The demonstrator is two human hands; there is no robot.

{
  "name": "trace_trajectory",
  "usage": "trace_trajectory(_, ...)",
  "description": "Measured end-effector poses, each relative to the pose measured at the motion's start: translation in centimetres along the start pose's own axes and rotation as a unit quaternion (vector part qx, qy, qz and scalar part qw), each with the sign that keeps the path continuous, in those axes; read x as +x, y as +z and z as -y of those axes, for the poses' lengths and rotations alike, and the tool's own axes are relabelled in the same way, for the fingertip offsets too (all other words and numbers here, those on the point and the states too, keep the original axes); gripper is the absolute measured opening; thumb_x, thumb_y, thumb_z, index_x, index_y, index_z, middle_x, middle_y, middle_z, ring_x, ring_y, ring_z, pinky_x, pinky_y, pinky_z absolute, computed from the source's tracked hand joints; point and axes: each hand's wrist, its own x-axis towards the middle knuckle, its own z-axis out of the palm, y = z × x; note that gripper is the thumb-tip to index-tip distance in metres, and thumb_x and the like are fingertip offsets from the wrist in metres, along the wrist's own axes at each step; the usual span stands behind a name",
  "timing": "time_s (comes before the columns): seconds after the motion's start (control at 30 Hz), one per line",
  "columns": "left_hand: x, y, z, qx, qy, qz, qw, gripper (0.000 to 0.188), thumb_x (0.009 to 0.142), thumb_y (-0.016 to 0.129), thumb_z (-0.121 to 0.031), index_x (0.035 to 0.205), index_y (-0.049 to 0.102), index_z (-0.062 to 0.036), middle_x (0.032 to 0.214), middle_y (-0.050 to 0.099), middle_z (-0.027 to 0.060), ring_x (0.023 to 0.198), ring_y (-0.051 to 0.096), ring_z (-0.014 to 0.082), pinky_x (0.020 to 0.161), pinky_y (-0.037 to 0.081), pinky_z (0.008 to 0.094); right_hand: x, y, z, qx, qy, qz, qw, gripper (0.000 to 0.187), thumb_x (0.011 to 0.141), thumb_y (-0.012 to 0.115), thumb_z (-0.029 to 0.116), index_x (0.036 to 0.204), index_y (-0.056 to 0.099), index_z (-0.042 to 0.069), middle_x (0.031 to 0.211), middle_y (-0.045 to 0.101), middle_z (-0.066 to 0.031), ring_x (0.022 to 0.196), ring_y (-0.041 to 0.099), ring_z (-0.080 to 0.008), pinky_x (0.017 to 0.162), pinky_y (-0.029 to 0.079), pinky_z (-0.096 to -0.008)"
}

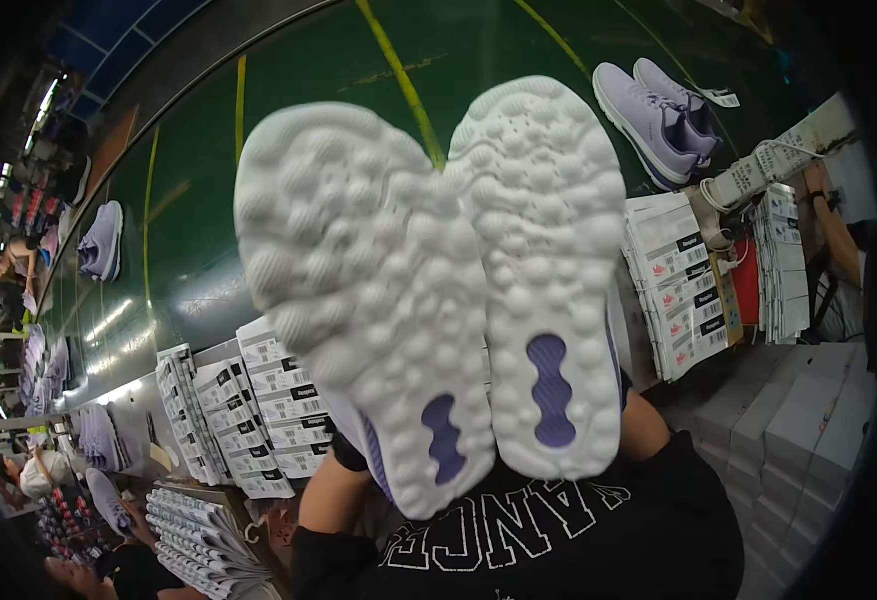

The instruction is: Inspecting shoe quality and matching them with product labels on a conveyor belt.

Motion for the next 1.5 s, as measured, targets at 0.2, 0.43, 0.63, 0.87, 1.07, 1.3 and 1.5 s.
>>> trace_trajectory(0.2,8.0,-6.3,-3.8,0.173,0.086,0.032,0.981,0.044,0.076,0.048,0.007,0.119,0.055,0.0016,0.095,0.065,0.0127,0.068,0.06,0.0085,0.055,0.045,0.0176,11.3,-0.5,1.8,-0.262,-0.139,0.059,0.953,0.043,0.077,0.057,0.005,0.119,0.051,-0.002,0.106,0.063,-0.0134,0.089,0.064,-0.0202,0.076,0.05,-0.0304)
trace_trajectory(0.43,11.4,-3.0,-1.1,0.341,0.052,0.06,0.937,0.055,0.081,0.05,-0.001,0.135,0.038,0.0021,0.122,0.054,0.015,0.104,0.058,0.0201,0.087,0.047,0.0334,11.8,0.4,-0.4,-0.555,-0.261,0.1,0.784,0.054,0.077,0.058,0.015,0.126,0.047,-0.003,0.097,0.06,-0.0264,0.081,0.062,-0.034,0.073,0.048,-0.0368)
trace_trajectory(0.63,-1.5,-6.4,-2.2,0.556,0.061,0.171,0.811,0.021,0.082,0.06,-0.011,0.098,0.065,0.0025,0.074,0.067,0.0141,0.06,0.064,0.0141,0.056,0.049,0.0265,1.3,-4.4,1.8,-0.565,-0.069,0.14,0.811,0.046,0.082,0.064,0.019,0.121,0.052,-0.001,0.101,0.065,-0.0171,0.077,0.064,-0.0237,0.07,0.051,-0.032)
trace_trajectory(0.87,-7.4,-8.3,6.9,0.626,0.14,0.004,0.767,0.035,0.081,0.067,-0.015,0.108,0.058,0.0062,0.083,0.066,0.0149,0.064,0.062,0.016,0.059,0.049,0.0265,-4.4,-3.1,-3.0,-0.431,0.0,0.115,0.895,0.041,0.083,0.064,0.009,0.12,0.052,-0.004,0.098,0.064,-0.0138,0.081,0.063,-0.0175,0.067,0.05,-0.0259)
trace_trajectory(1.07,-9.1,-11.0,6.0,0.224,-0.065,0.007,0.972,0.027,0.086,0.062,-0.01,0.109,0.058,0.004,0.092,0.063,0.0022,0.078,0.055,0.0061,0.072,0.045,0.0223,-4.8,-2.7,-1.9,-0.35,-0.028,0.155,0.923,0.034,0.083,0.06,0.003,0.117,0.057,0.0,0.101,0.064,-0.0106,0.089,0.061,-0.0137,0.075,0.048,-0.0243)
trace_trajectory(1.3,-11.4,-22.1,-3.0,0.492,-0.012,-0.143,0.859,0.031,0.087,0.06,-0.014,0.112,0.056,0.0043,0.096,0.064,0.0091,0.084,0.058,0.0143,0.076,0.045,0.0266,-3.8,-3.4,-1.4,-0.484,-0.027,0.104,0.869,0.025,0.083,0.062,0.01,0.104,0.062,-0.004,0.083,0.067,-0.0126,0.067,0.064,-0.0158,0.062,0.05,-0.0259)
trace_trajectory(1.5,-11.7,-14.5,0.0,0.669,0.149,-0.139,0.715,0.048,0.078,0.068,-0.013,0.121,0.051,0.0003,0.114,0.054,0.017,0.099,0.055,0.0288,0.083,0.044,0.035,-3.2,-2.9,-3.3,-0.51,-0.041,0.108,0.853,0.024,0.082,0.062,0.01,0.101,0.061,-0.005,0.079,0.064,-0.0126,0.059,0.061,-0.0181,0.055,0.048,-0.0272)
